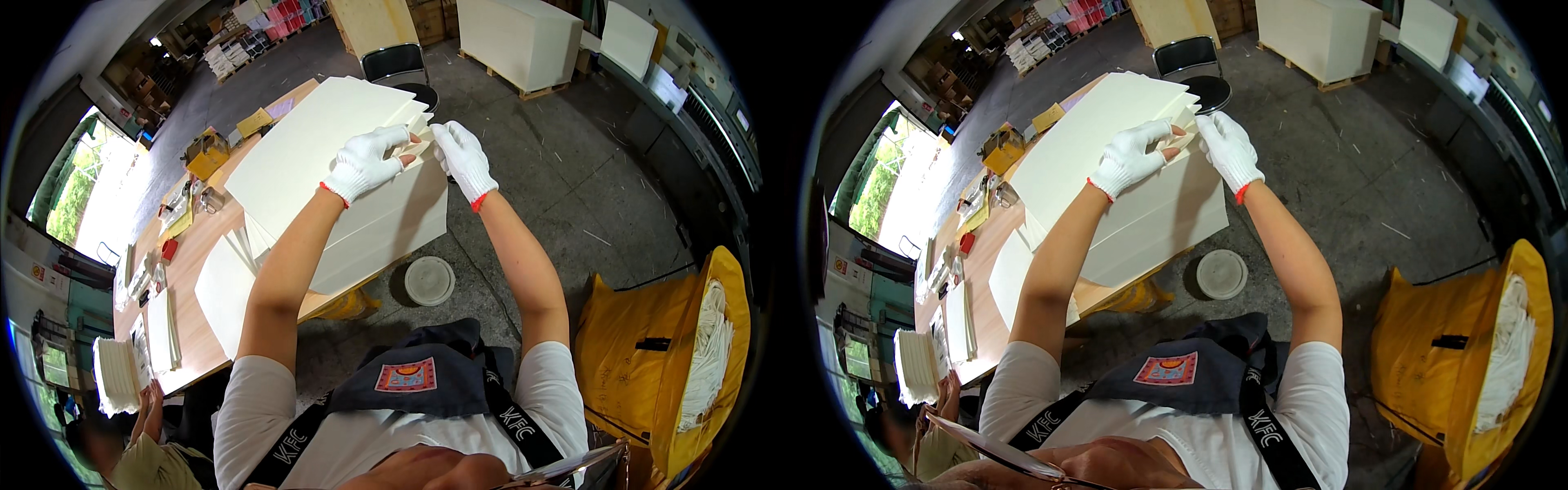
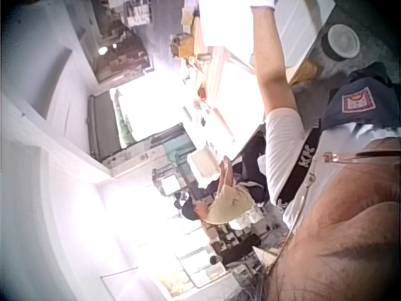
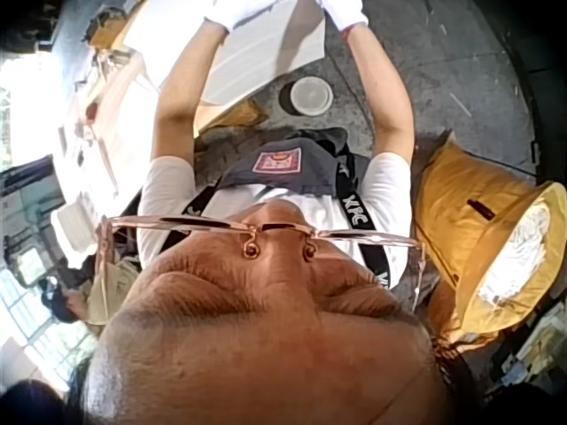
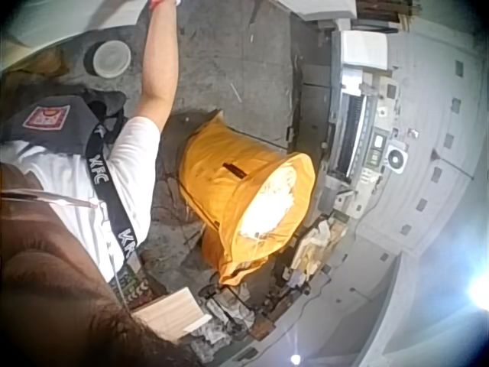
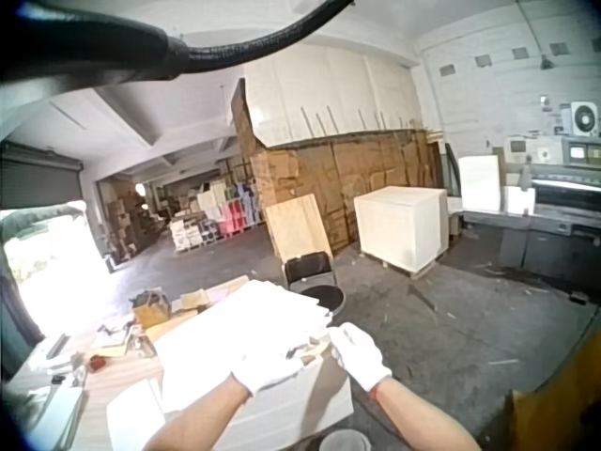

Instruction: The person repeatedly picks up small stacks of white paper sheets from a table, aligns them, and places them into a growing pile. The person wears white gloves and uses both hands to handle the paper. A second person is visible in the background working at a separate table.

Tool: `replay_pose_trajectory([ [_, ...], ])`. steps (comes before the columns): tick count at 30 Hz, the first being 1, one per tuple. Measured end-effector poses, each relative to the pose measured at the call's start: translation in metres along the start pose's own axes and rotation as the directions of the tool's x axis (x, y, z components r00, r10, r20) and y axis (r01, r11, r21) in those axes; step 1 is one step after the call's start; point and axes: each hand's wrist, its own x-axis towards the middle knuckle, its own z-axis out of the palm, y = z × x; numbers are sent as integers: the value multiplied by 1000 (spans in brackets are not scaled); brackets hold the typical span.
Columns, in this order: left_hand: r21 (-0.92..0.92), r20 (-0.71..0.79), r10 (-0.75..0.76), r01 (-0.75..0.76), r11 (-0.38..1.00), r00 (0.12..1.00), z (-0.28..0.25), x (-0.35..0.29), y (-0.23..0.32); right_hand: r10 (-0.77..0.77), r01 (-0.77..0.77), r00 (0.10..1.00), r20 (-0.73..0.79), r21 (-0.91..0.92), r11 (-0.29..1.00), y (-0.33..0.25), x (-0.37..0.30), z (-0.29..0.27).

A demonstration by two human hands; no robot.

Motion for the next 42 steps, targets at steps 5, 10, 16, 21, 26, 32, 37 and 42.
replay_pose_trajectory([
  [5, 122, -155, 364, -348, 929, 918, 6, -4, -9, -144, 80, 976, -164, -345, 935, -3, 1, -1],
  [10, 204, -187, 175, -136, 969, 967, 6, -8, 1, 3, 126, 987, -162, 779, 614, -23, -10, 12],
  [16, 426, -545, 585, -402, 810, 601, 0, -56, 7, 127, -456, 883, 453, 758, 467, -34, -25, 76],
  [21, 244, -400, 533, -473, 846, 746, 16, -181, -50, 251, -548, 833, 493, 673, 496, -42, -43, 144],
  [26, 254, -471, 22, 112, 961, 882, 21, -208, -44, 232, -526, 832, 504, 585, 617, -23, -33, 135],
  [32, 134, -360, -256, 322, 937, 897, 23, -211, -43, 302, -463, 875, 378, 478, 746, -39, -66, 112],
  [37, -76, -525, -100, 71, 995, 845, 66, -250, -90, 376, -485, 864, 335, 352, 801, -34, -114, 46],
  [42, -848, 61, -136, -21, -530, 989, 38, -305, -68, 468, -531, 846, 256, 312, 788, -25, -160, -3],
])
